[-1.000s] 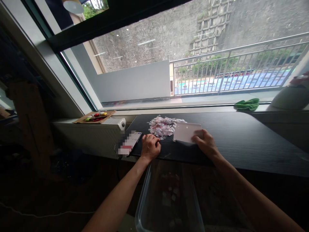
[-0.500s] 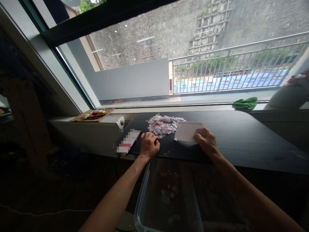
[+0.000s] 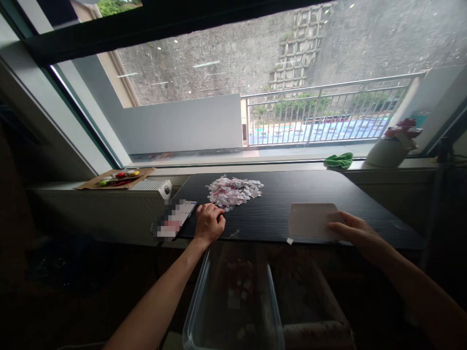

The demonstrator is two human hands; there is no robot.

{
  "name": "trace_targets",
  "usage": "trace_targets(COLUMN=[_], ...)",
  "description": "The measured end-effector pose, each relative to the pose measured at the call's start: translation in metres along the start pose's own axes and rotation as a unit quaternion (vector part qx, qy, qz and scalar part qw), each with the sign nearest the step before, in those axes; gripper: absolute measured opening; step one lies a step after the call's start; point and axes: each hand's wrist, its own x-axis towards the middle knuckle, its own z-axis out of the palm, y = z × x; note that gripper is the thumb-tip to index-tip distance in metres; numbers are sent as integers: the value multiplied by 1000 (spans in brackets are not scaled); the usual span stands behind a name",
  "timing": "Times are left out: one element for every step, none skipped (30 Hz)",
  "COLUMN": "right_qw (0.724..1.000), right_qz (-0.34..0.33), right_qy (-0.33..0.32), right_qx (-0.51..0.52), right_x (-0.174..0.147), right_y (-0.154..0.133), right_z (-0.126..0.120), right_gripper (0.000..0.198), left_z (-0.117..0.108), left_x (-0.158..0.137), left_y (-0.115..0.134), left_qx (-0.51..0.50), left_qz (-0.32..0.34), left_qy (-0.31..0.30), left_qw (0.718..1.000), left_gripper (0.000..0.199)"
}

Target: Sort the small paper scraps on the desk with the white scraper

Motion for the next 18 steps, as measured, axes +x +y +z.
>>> trace_targets(right_qw=[1000,1000,1000,1000,1000,1000,1000,1000,999,999,999,998,998,998,998,998,999,999], right_qz=[-1,-1,0,1,0,-2,-2,2,6,9,9,7,3,-4,-12,-20,-29,-40], right_qy=[4,4,2,-1,-6,-13,-20,-29,-35,-40,-43,-45,-45,-46,-46,-46,-42,-34], right_qx=[-3,-8,-14,-18,-17,-11,-3,5,14,23,31,38,41,42,38,29,18,8], right_x=[2,5,7,9,10,11,10,8,5,2,-1,-4,-6,-8,-9,-9,-7,-4], right_y=[0,1,2,3,4,5,6,6,5,4,1,-1,-4,-7,-10,-13,-16,-18], right_z=[-1,-2,-2,-2,-2,-2,-1,-1,-1,-1,-1,-1,-1,-2,-1,0,3,9], right_gripper=[24,23,22,22,22,22,23,24,24,25,25,24,24,24,25,26,26,26], left_z=[0,0,0,0,0,0,-1,-1,-1,-1,-1,-1,-1,-1,0,-1,-1,-1], left_x=[0,0,0,0,0,1,1,1,1,1,1,1,1,1,1,1,1,1], left_y=[0,-1,-1,-1,-2,-2,-2,-2,-3,-3,-3,-3,-4,-4,-4,-3,-3,-2], left_qx=[1,1,1,1,2,2,3,4,5,6,7,7,6,6,5,4,4,4], left_qz=[0,1,1,3,4,5,6,7,7,7,7,7,8,8,7,7,5,3], left_qy=[0,1,1,2,3,4,4,4,3,2,1,-1,-2,-2,-2,-1,0,0], left_qw=[1000,1000,1000,1000,1000,1000,1000,1000,1000,1000,1000,1000,1000,1000,1000,1000,1000,1000], left_gripper=[17,17,17,18,18,18,18,18,18,18,17,17,17,17,17,17,17,17])
